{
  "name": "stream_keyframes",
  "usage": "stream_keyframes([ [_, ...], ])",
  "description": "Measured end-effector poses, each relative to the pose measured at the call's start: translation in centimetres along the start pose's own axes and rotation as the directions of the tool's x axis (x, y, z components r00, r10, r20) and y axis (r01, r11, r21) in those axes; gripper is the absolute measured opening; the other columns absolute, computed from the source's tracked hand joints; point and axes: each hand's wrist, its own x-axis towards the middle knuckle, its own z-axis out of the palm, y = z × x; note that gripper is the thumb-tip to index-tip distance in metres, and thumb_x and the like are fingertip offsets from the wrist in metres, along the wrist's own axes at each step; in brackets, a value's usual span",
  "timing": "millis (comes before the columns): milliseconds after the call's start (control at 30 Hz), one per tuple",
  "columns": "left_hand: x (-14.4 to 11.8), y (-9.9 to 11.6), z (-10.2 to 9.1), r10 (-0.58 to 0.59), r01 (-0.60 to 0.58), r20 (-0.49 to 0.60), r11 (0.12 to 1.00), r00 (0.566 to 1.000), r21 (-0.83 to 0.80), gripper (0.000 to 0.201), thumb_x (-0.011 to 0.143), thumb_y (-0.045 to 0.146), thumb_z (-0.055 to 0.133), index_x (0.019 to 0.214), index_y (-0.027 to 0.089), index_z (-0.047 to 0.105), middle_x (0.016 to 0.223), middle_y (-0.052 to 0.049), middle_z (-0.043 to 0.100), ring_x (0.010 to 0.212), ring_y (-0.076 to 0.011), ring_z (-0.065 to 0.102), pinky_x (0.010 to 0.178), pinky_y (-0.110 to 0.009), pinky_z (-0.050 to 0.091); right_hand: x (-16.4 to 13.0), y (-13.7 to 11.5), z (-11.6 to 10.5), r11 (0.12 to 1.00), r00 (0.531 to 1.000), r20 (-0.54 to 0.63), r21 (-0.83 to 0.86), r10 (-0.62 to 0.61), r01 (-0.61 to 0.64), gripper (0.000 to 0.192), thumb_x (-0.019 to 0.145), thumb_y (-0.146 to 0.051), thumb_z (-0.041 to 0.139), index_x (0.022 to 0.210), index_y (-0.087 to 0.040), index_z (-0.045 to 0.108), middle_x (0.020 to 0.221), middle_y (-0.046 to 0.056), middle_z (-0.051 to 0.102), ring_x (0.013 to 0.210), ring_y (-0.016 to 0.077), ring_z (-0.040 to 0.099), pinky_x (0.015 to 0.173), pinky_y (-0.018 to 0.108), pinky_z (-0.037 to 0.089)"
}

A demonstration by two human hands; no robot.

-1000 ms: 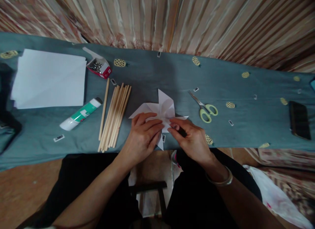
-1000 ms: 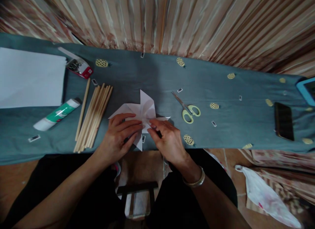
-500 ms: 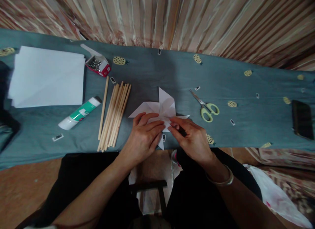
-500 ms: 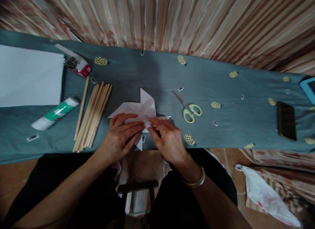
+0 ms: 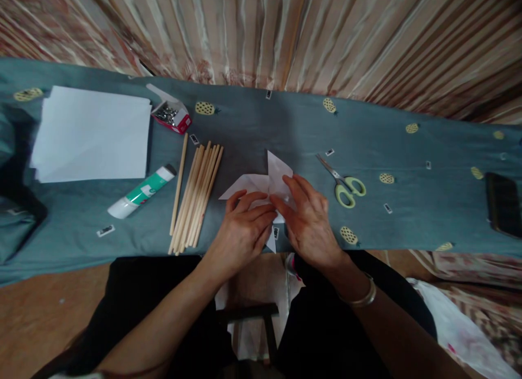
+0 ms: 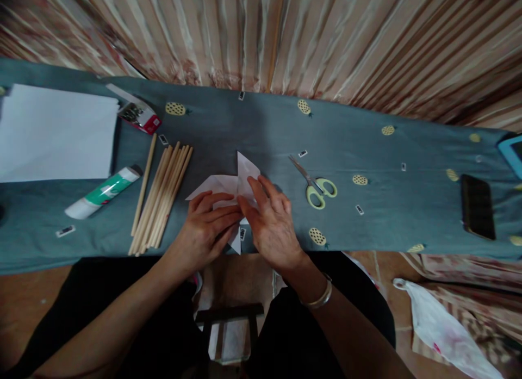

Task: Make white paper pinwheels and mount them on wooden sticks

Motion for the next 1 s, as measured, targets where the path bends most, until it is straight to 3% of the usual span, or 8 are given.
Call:
stream_keyframes([
  [300, 0.1, 0.1, 0.0, 0.009, -0.01, -0.026, 0.998, 1.0, -0.062, 0.019, 0.089, 0.015, 0.053, 0.098, 0.017, 0.07, 0.106, -0.006, 0.075, 0.117, -0.0274, 0.057, 0.103, -0.053, 0.035, -0.1, 0.2, 0.8, 1.0, 1.0, 0.004, 0.015, -0.015, 0.015, 0.044, 0.097, -0.015, 0.035, 0.137, -0.027, 0.048, 0.146, 0.012, 0.044, 0.143, 0.0325, 0.027, 0.1, 0.051, 0.036],
  [467, 0.2, -0.3, -0.7, 0.022, -0.035, -0.142, 0.995, 0.99, -0.092, 0.016, 0.085, 0.016, 0.059, 0.099, 0.016, 0.068, 0.103, -0.007, 0.075, 0.115, -0.0268, 0.058, 0.101, -0.05, 0.04, -0.3, 0.3, 1.2, 0.999, 1.0, -0.007, 0.044, -0.003, 0.004, 0.04, 0.098, -0.018, 0.036, 0.134, -0.026, 0.05, 0.147, 0.01, 0.046, 0.146, 0.0297, 0.022, 0.103, 0.051, 0.034],
  [667, 0.1, -2.1, -2.2, -0.063, 0.056, -0.266, 0.998, 0.962, -0.033, 0.019, 0.085, 0.016, 0.061, 0.102, 0.018, 0.069, 0.107, -0.008, 0.073, 0.118, -0.0265, 0.056, 0.099, -0.047, 0.046, 0.0, -0.1, 1.9, 0.999, 0.995, -0.094, 0.001, -0.037, 0.037, 0.034, 0.099, -0.014, 0.035, 0.127, -0.023, 0.053, 0.14, 0.009, 0.054, 0.149, 0.0221, 0.017, 0.109, 0.048, 0.03],
  [833, -0.2, -2.6, -2.5, -0.107, 0.104, -0.267, 0.994, 0.958, -0.024, 0.018, 0.087, 0.014, 0.059, 0.1, 0.019, 0.071, 0.105, -0.007, 0.073, 0.116, -0.0256, 0.057, 0.098, -0.046, 0.049, 0.7, 0.0, 2.0, 0.998, 0.991, -0.119, -0.013, -0.063, 0.061, 0.03, 0.1, -0.016, 0.035, 0.114, -0.022, 0.061, 0.133, 0.008, 0.06, 0.148, 0.0219, 0.02, 0.11, 0.047, 0.03],
  [1000, -0.2, -2.4, -2.4, -0.118, 0.12, -0.274, 0.993, 0.954, -0.01, 0.018, 0.088, 0.015, 0.057, 0.1, 0.019, 0.071, 0.104, -0.007, 0.073, 0.115, -0.0249, 0.057, 0.098, -0.046, 0.05, 1.1, -0.4, 2.0, 0.996, 0.993, -0.077, 0.003, -0.093, 0.093, 0.034, 0.099, -0.012, 0.033, 0.117, -0.02, 0.062, 0.132, 0.009, 0.06, 0.146, 0.0223, 0.025, 0.112, 0.047, 0.03],
])
